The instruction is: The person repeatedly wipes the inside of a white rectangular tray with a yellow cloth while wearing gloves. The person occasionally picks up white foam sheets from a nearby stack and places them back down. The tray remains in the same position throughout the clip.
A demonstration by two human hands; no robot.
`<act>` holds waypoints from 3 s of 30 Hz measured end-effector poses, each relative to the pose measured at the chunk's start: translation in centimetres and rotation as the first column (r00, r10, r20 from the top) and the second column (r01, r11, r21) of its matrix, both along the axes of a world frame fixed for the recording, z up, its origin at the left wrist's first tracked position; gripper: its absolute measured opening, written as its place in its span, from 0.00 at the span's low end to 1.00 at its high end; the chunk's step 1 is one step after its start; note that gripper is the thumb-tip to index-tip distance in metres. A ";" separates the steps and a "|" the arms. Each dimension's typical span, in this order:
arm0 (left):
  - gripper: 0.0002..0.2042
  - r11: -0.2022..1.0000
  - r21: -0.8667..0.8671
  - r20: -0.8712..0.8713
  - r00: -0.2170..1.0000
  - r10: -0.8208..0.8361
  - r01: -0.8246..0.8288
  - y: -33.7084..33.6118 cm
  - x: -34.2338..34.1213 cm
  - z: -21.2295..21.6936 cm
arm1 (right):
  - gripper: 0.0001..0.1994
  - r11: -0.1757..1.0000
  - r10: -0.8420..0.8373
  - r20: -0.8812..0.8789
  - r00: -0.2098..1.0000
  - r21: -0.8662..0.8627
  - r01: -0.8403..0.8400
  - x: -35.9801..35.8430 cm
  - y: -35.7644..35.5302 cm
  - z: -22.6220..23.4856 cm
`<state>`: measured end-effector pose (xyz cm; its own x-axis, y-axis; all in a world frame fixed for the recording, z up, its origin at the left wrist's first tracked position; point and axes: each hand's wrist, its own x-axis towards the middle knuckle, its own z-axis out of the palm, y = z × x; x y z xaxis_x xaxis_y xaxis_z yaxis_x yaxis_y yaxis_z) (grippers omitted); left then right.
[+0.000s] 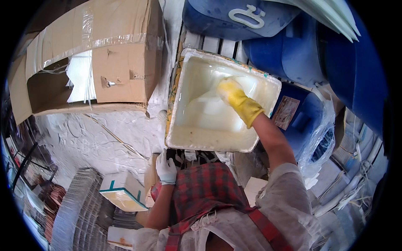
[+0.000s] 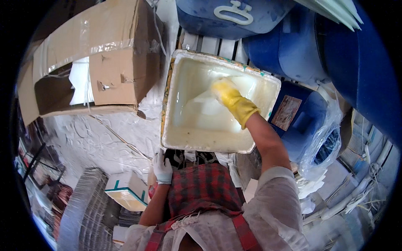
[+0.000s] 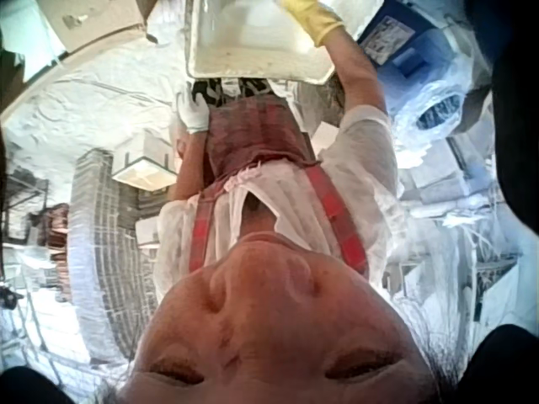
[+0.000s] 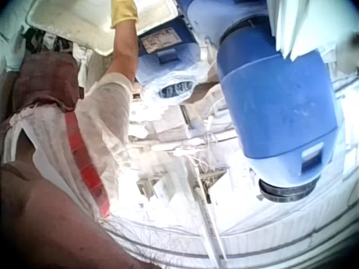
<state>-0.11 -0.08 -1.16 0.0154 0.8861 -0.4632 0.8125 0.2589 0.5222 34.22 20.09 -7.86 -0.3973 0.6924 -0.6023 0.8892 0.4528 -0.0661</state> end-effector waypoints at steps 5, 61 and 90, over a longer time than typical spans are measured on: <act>0.22 1.000 0.012 0.012 1.000 -0.009 0.009 -0.1 0.4 0.1 | 0.06 0.961 -0.265 -0.404 0.876 -0.040 0.272 3.0 -0.2 -3.2; 0.23 0.999 0.035 0.117 0.993 -0.017 0.013 -1.7 -2.0 -0.6 | 0.16 0.710 -0.457 0.514 0.726 -0.280 0.646 -11.9 -11.0 -6.8; 0.20 0.998 -0.009 0.006 0.998 -0.066 0.066 -1.1 -0.7 0.9 | 0.35 0.726 -0.548 -0.272 0.791 0.315 0.611 -4.0 -2.0 -7.4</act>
